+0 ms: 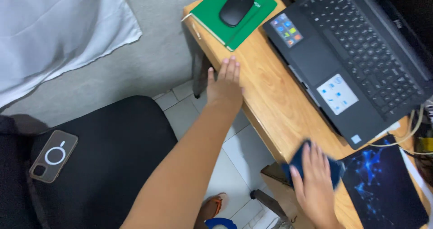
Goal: Cleaning a desk surface, laptop, and mousepad using a blue cloth.
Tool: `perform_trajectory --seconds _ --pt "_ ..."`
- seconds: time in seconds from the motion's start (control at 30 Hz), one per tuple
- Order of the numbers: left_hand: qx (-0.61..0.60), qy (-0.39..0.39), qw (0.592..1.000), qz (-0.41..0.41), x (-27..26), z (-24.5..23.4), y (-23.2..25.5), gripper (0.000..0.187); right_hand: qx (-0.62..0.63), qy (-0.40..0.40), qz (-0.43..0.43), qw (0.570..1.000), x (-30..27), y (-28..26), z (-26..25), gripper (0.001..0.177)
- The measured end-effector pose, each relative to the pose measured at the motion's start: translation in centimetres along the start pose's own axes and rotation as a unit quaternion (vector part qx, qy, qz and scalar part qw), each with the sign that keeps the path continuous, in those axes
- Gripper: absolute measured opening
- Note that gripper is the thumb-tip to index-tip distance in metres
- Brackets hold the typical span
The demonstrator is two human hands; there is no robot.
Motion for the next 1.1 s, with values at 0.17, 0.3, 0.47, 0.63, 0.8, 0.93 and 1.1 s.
perform_trajectory --seconds 0.17,0.3,0.47,0.63,0.8,0.93,1.1 --pt "0.007 0.003 1.000 -0.001 -0.7 -0.9 -0.3 0.075 -0.028 0.008 -0.023 0.999 10.7 -2.9 2.4 0.068" --pt "0.075 0.016 0.997 0.007 -1.0 -1.4 -0.5 0.073 -0.055 0.027 -0.054 0.997 11.1 -3.9 2.4 0.072" --pt "0.051 -0.025 0.998 0.022 -1.6 -2.4 -0.8 0.071 -0.045 -0.033 -0.054 0.997 1.3 -2.8 -0.5 0.082" --pt "0.035 -0.028 0.999 0.012 -1.4 -2.3 -1.1 0.071 -0.060 -0.058 0.004 0.996 -18.7 5.9 0.9 0.076" --pt "-0.001 -0.036 0.999 0.031 -1.5 -2.0 -0.8 0.071 -0.108 -0.049 0.032 0.992 -35.2 13.1 2.6 0.095" --pt "0.001 -0.029 0.999 0.038 -1.2 -1.2 -0.5 0.074 -0.067 -0.058 0.035 0.995 -22.3 8.1 0.6 0.097" --pt "-0.002 -0.021 0.999 0.032 -1.6 -1.8 -0.4 0.073 -0.057 -0.027 -0.043 0.997 -2.6 -1.9 -0.1 0.088"
Point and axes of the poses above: each hand's wrist, its own x-axis towards the middle knuckle, its own z-axis out of the palm, y = z × x, the point moved 10 cm from there along x, towards the middle knuckle, and after that the axes turned 14 degrees about -z, right-handed, at the moved point
